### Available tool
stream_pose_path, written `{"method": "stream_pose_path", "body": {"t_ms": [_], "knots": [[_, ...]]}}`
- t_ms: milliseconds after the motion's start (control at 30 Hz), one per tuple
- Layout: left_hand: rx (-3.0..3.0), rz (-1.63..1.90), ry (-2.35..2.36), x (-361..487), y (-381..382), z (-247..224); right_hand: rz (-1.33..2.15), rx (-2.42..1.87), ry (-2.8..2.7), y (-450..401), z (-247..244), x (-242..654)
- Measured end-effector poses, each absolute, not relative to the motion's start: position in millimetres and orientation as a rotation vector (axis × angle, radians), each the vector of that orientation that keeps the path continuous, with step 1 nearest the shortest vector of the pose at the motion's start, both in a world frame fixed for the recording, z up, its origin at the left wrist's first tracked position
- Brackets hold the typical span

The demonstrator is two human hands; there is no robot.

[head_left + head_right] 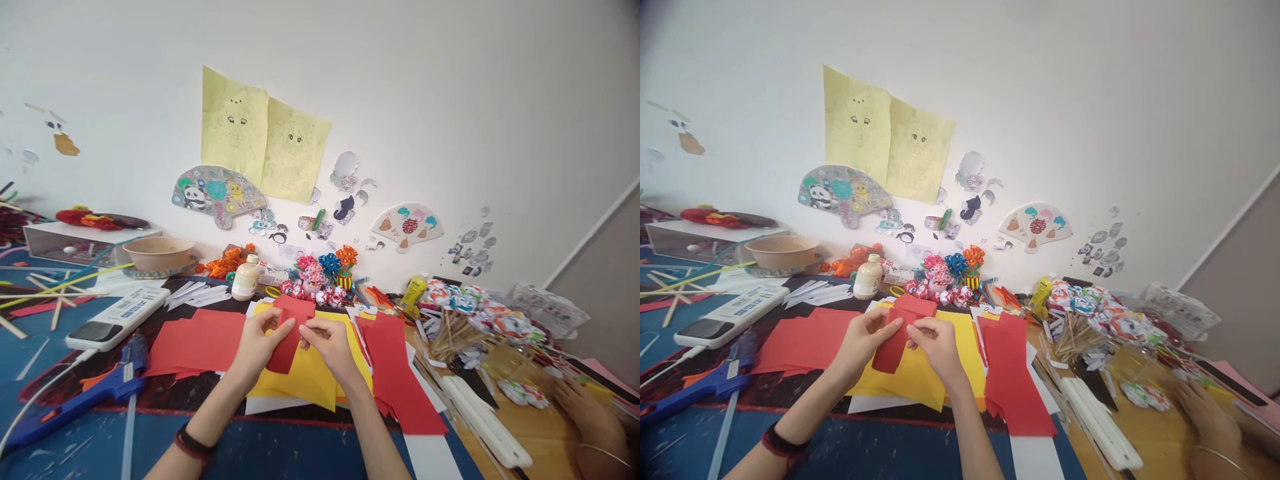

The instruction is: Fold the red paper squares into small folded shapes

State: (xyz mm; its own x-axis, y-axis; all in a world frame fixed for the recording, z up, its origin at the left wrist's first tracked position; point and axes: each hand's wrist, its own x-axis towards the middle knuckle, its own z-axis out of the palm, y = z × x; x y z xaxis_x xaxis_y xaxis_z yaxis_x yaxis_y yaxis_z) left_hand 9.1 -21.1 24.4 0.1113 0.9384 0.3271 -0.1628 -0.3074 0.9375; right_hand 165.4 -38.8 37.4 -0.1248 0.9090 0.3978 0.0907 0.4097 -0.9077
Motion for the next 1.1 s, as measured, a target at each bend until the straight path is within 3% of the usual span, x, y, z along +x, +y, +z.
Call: {"method": "stream_pose_path", "body": {"t_ms": [1100], "knots": [[1.335,1.355,0.834,8.3,-24.1,29.3,0.934,-0.977,-1.487,-33.6,28.8,167.4]]}}
